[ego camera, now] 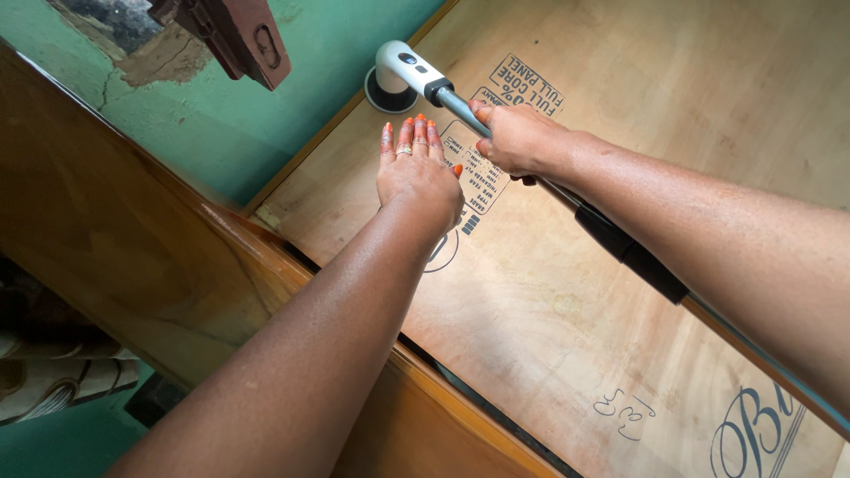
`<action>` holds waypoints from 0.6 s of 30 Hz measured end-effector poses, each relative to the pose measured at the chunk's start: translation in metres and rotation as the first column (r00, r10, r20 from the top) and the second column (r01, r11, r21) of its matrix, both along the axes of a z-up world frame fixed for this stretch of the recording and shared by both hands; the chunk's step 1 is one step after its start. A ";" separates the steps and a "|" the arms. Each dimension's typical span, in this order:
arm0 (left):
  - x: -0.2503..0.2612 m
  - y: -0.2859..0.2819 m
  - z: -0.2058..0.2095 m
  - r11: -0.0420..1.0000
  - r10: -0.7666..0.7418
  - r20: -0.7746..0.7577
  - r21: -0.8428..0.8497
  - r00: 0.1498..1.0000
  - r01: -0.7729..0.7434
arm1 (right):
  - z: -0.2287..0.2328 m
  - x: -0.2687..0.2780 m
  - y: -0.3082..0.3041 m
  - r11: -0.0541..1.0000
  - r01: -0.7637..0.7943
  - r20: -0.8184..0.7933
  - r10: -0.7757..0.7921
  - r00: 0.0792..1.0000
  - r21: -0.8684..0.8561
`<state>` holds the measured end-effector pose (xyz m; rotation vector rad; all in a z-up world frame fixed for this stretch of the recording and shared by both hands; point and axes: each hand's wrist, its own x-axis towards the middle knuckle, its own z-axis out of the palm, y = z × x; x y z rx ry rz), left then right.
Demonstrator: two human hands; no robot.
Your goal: The person uses a handheld electric sander to smooth the surface of a wooden bed frame. They move the sander along the top edge and side panels of the frame, keeping one hand on the wood for stability.
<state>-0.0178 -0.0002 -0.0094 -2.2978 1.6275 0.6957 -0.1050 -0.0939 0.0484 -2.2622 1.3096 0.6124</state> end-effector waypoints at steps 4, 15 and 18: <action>0.002 -0.001 -0.002 1.000 0.013 -0.008 0.007 1.000 -0.013 | 0.001 -0.001 0.006 1.000 0.014 -0.011 -0.014 1.000 0.009; 0.004 -0.001 -0.011 0.999 0.027 0.007 0.020 1.000 -0.027 | -0.002 -0.004 0.016 1.000 -0.027 -0.027 0.027 0.999 -0.002; 0.004 -0.002 -0.012 0.999 0.024 0.014 0.029 1.000 -0.024 | -0.002 -0.008 0.020 0.999 -0.032 -0.006 0.032 0.999 -0.001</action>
